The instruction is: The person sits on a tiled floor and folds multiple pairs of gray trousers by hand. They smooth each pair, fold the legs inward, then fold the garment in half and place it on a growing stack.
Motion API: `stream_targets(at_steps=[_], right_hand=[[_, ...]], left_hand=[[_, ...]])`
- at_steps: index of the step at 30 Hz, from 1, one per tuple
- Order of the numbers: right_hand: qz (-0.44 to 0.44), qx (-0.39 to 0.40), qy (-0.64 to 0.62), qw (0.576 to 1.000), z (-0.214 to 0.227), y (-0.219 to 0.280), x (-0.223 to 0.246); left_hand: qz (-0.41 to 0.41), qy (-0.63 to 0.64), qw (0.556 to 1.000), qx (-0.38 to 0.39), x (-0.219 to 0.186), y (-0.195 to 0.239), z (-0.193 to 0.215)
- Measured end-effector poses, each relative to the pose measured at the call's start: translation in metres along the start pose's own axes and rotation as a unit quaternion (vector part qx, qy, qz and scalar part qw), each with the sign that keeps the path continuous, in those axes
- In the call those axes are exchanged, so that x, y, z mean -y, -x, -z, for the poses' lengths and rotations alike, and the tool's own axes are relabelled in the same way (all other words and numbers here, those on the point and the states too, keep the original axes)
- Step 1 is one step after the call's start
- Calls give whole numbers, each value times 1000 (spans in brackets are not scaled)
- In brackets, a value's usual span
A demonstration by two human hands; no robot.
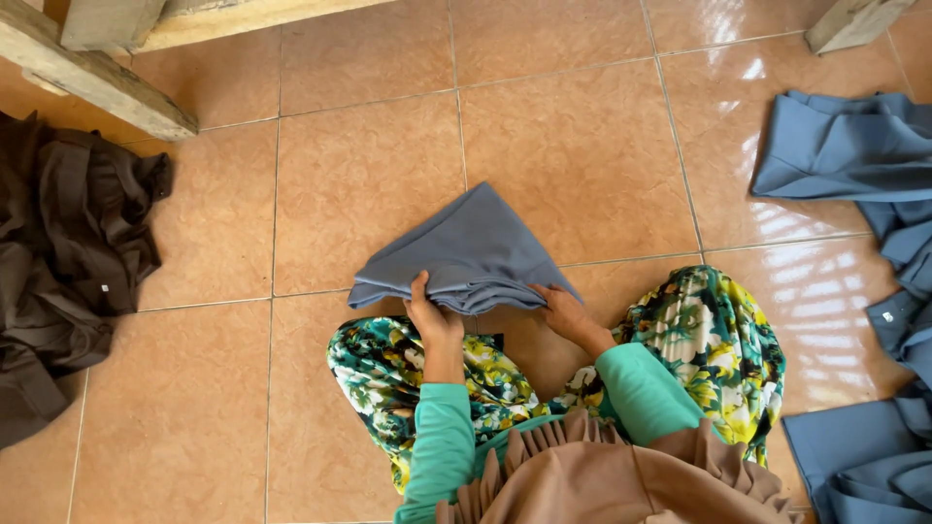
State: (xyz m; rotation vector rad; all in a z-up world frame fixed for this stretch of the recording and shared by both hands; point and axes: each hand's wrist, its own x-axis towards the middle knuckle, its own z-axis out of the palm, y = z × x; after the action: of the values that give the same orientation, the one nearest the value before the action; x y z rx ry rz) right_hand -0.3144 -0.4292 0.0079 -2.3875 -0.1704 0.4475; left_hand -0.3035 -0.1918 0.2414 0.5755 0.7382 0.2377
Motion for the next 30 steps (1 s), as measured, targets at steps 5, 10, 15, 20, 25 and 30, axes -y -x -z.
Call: stream_targets(at_steps=[5,10,15,20,25,30], right_hand=[[-104,-3,-493,864,113,50,145],[-231,-48,-677,697,109,27,90],[-251,-78,-684,680,118,24,69],[-240,-58,-697,674,80,6,40],[-238,-22,-725,646,82,11,69],[-247,-30,-720,647,97,11,94]], left_hand=[[-77,-80,991,71,9,25,-74],[-13,-224,910,349,61,2,-77],[336,-587,644,357,122,-31,26],[376,-420,791,236,121,-4,42],[254,-141,946,145,149,-33,54],[26,-243,969,32,135,-32,67]])
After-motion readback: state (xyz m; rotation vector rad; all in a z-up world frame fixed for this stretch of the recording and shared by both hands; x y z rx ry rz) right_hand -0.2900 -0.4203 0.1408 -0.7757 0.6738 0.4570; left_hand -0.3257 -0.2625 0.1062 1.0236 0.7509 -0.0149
